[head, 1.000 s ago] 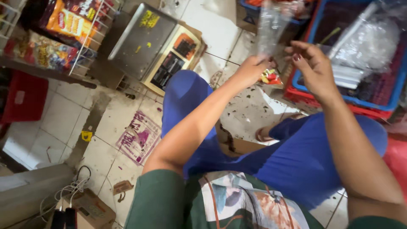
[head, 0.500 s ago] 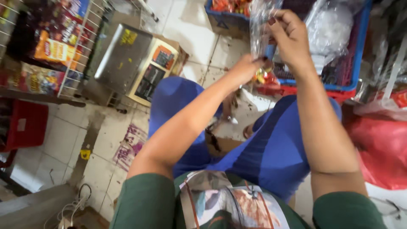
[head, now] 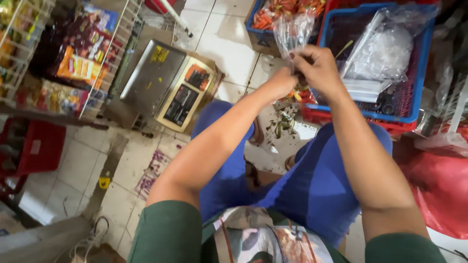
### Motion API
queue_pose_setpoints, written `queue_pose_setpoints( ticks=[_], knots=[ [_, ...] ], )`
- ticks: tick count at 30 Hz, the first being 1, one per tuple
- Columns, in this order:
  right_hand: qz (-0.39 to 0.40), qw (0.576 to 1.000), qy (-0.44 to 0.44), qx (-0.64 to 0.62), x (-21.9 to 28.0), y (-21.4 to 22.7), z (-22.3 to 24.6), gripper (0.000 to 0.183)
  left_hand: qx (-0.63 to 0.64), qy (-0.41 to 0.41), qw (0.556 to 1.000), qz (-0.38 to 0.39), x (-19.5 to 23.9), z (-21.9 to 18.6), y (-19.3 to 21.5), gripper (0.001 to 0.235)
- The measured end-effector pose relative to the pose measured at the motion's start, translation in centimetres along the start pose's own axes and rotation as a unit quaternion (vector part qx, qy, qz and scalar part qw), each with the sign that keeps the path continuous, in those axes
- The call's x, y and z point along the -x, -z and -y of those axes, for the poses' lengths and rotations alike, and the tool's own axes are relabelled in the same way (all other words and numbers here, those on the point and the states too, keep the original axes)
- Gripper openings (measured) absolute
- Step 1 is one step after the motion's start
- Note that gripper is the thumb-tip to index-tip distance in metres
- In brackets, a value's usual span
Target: The person is weighing small quantities of chilies on a digital scale and putting them into individual plastic bags.
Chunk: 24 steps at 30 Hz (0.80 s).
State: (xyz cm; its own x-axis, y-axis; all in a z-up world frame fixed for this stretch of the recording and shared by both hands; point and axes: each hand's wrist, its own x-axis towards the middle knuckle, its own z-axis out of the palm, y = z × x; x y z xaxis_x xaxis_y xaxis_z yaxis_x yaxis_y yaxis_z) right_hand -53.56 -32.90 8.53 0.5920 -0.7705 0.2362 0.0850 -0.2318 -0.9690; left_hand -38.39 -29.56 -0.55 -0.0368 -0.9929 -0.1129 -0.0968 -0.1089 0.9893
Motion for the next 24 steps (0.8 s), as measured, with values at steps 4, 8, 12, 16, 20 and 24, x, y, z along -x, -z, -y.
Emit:
queue_pose_setpoints(
  ticks=[4,8,12,16,20,24],
  knots=[
    [-0.113,0.969,-0.037,-0.217,0.0,1.6,-0.9,0.016,-0.012,-0.086,0.993,0.077,-2.8,2.1,-0.1,0.025],
    [-0.206,0.928,-0.076,-0.3,0.4,4.3,-0.9,0.015,-0.106,-0.038,0.991,0.066,-2.9,1.6,-1.3,0.026],
    [-0.216,0.917,-0.074,-0.328,0.5,5.2,-1.7,0.018,-0.132,-0.039,0.989,0.048,-3.4,1.2,-2.8,0.028],
    [-0.215,0.928,-0.027,-0.302,1.4,7.2,-1.9,0.017,-0.153,-0.058,0.986,0.04,-5.5,1.1,-3.4,0.026],
    [-0.22,0.914,-0.018,-0.341,1.4,7.9,-2.2,0.015,-0.216,-0.084,0.971,0.052,-4.9,0.0,-3.6,0.029],
    [-0.19,0.921,0.0,-0.34,0.5,6.5,-2.5,0.016,-0.191,-0.1,0.976,0.036,-2.9,-0.7,-2.7,0.031]
  ],
)
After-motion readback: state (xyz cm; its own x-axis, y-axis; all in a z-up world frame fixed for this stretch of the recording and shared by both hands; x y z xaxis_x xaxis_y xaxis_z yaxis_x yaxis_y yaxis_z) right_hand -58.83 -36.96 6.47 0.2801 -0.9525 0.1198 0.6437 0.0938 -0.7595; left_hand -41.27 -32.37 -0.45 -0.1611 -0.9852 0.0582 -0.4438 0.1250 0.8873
